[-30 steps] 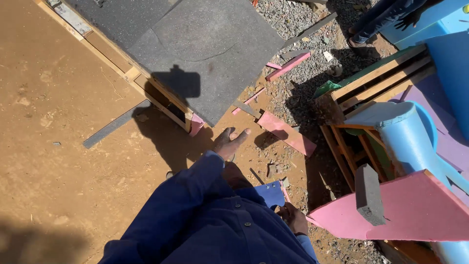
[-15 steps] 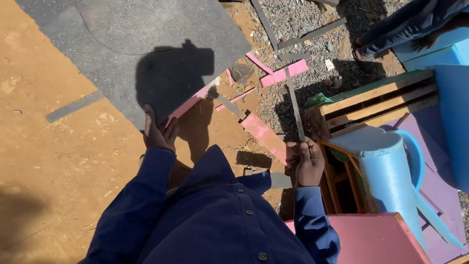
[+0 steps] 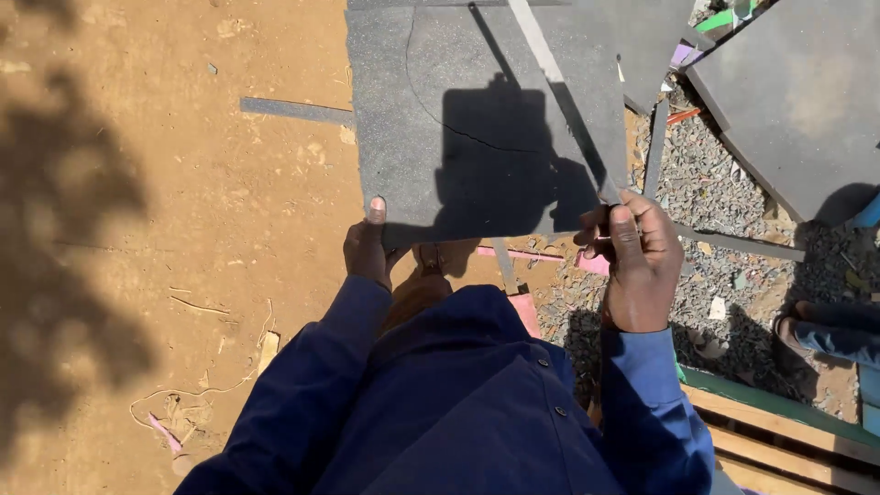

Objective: Applying adhesive to foam pieces from a squeeze bottle, joining the pieces together, and trimming foam with a hacksaw blade.

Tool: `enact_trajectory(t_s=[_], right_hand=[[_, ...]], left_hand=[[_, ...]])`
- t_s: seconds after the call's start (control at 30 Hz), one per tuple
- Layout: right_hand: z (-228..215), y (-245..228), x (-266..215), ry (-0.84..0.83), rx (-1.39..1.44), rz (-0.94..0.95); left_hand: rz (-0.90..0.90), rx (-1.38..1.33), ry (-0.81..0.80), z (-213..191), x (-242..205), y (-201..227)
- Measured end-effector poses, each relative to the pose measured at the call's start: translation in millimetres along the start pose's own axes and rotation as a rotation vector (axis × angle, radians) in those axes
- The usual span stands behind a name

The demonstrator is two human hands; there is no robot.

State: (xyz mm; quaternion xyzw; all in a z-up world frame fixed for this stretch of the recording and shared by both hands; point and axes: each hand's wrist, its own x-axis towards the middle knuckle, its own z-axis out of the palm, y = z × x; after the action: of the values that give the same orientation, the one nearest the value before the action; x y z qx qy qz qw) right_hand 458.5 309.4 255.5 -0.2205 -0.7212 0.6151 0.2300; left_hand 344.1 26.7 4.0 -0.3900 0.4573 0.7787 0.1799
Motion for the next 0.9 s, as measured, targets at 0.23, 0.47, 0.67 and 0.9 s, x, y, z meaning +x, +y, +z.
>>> enact_trajectory(t_s=[0.23,0.47,0.67,0.9], right_hand=[[40.3,-65.9,50.2,-0.562,-0.494,-0.031],[107.2,-87.5,120.0,-1.104,-0.806,-0.39],[188.6,-115.1,156.4,-1.492,-0.922,-0.783],[290.9,-68.0,190.7,-1.765,-0.982,-1.309]], left_hand=[[0.048,0.064,0.223,8.1,6.5,-46.5],[0.05,-0.199,0.328,78.9,-66.1,-12.7],[0.086,-0.03,0.448,129.2,-81.8,-31.7],[0.225,-0.375,0.481,164.7,-90.4,-29.5]])
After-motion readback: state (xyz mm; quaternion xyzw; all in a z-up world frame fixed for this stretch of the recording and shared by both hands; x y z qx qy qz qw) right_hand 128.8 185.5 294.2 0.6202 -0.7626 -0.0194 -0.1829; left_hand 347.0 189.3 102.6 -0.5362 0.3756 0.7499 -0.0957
